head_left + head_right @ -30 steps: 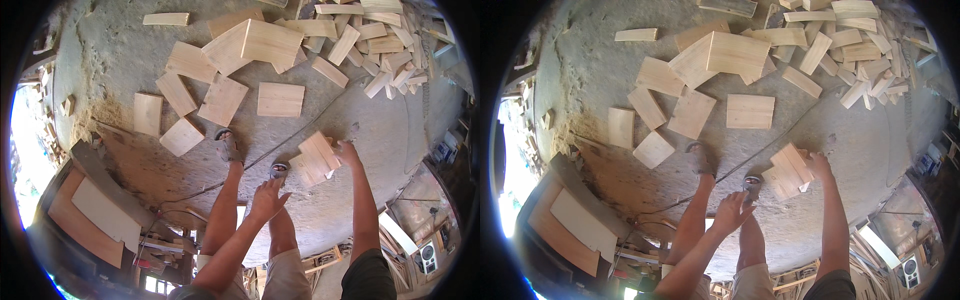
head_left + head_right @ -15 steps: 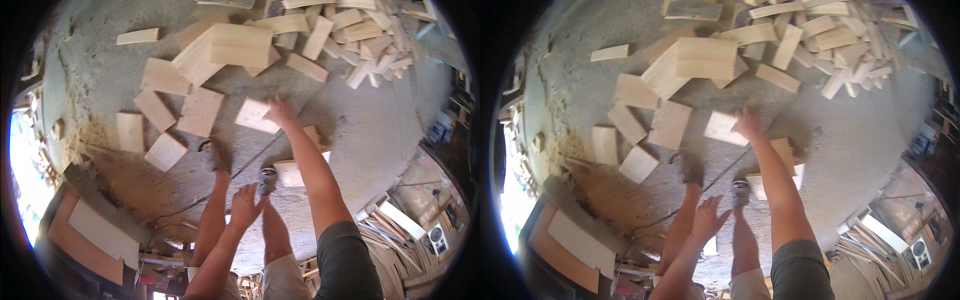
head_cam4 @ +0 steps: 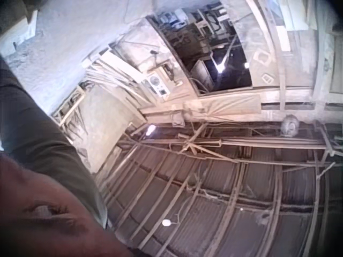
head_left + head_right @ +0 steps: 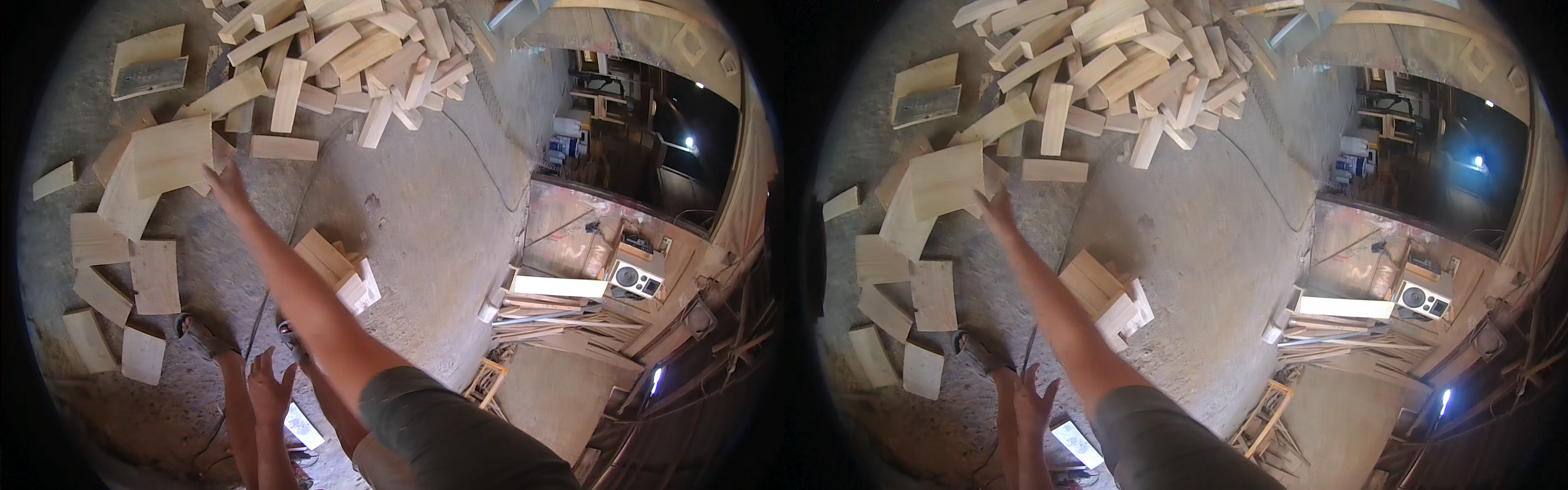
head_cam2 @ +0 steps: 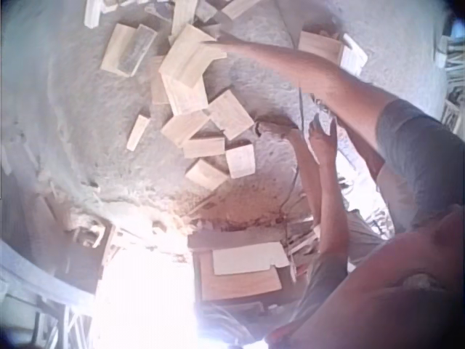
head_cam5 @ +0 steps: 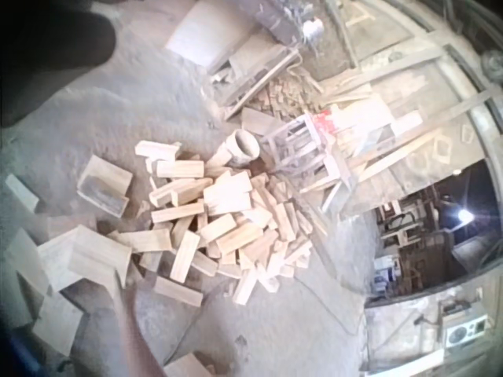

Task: The person handles and sorts small wooden blocks on a workbench and then moves to organize similar pieces on the workshop floor by hand.

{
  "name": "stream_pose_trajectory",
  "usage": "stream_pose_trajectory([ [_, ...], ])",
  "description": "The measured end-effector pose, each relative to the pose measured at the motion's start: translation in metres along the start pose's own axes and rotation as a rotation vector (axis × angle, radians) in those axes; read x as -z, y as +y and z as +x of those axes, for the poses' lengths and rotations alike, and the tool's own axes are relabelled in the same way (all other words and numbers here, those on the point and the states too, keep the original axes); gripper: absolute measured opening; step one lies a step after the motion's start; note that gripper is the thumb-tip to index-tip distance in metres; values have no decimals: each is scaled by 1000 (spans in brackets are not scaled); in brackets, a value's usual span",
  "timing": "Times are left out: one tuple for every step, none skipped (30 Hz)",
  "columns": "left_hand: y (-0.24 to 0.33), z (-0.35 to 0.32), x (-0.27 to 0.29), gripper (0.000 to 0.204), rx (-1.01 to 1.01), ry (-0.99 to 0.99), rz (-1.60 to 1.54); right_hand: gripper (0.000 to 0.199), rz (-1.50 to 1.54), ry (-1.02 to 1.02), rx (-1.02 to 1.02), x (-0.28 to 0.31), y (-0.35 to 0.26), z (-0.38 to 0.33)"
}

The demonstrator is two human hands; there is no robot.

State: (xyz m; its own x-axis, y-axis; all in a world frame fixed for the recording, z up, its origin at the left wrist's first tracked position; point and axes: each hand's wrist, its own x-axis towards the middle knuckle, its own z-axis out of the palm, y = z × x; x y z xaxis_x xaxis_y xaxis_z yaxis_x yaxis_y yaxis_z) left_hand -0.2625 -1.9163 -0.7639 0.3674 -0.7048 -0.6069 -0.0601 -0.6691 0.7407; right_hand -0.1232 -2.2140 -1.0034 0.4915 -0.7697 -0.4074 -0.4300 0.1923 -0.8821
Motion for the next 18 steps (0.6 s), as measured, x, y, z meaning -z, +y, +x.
stream_pose_trajectory([
  [13, 8, -7, 54, -41, -31, -18, 76, -42, 173, -79, 1, -6, 33],
  [22, 15, -15, 54, -96, -33, -156, 72, -71, 346, -167, 3, 0, 55],
  [16, 11, -10, 54, -84, 13, -267, 69, 88, 212, -271, -23, -2, 44],
  [2, 1, -2, 53, -38, 55, -243, 66, 256, 47, -392, -61, -10, 18],
  [1, -2, -2, 53, -42, 65, -240, 64, 398, -72, -476, -63, -14, 8],
  [-6, -3, -4, 53, -44, 39, -117, 60, 498, -113, -470, -51, -17, -4],
  [0, 1, -8, 52, -73, 7, -5, 57, 585, -138, -442, -25, -25, -10],
  [-7, -6, 5, 52, 90, -42, 1, 56, 512, -175, -438, -32, -35, -49],
  [-3, -3, 2, 53, 64, -25, -52, 55, 495, -230, -421, 1, -21, -70],
  [-5, -2, -7, 54, 50, -2, -96, 54, 472, -277, -399, 38, -6, -90],
  [-18, -10, -7, 54, 76, 48, -115, 54, 384, -265, -527, 64, -1, -120],
  [-22, -13, -16, 56, 59, 69, -101, 54, 351, -303, -481, 114, 12, -150],
  [-27, -18, -18, 57, 67, 103, -63, 52, -16, -383, -555, 156, -1, -170],
  [-17, -13, -17, 59, 18, 84, -77, 51, -143, -400, -564, 207, 2, -179],
  [-7, -9, -15, 61, -25, 63, -90, 50, -268, -431, -575, 253, 9, -189],
  [1, -8, -11, 61, 8, 21, -93, 49, -387, -478, -583, 293, 16, -199],
  [1, -7, -9, 61, 49, -18, -92, 65, -746, -478, -777, 292, 7, -183],
  [3, -6, -5, 60, 64, -28, -50, 76, -1000, -358, -539, 274, 11, -171],
])
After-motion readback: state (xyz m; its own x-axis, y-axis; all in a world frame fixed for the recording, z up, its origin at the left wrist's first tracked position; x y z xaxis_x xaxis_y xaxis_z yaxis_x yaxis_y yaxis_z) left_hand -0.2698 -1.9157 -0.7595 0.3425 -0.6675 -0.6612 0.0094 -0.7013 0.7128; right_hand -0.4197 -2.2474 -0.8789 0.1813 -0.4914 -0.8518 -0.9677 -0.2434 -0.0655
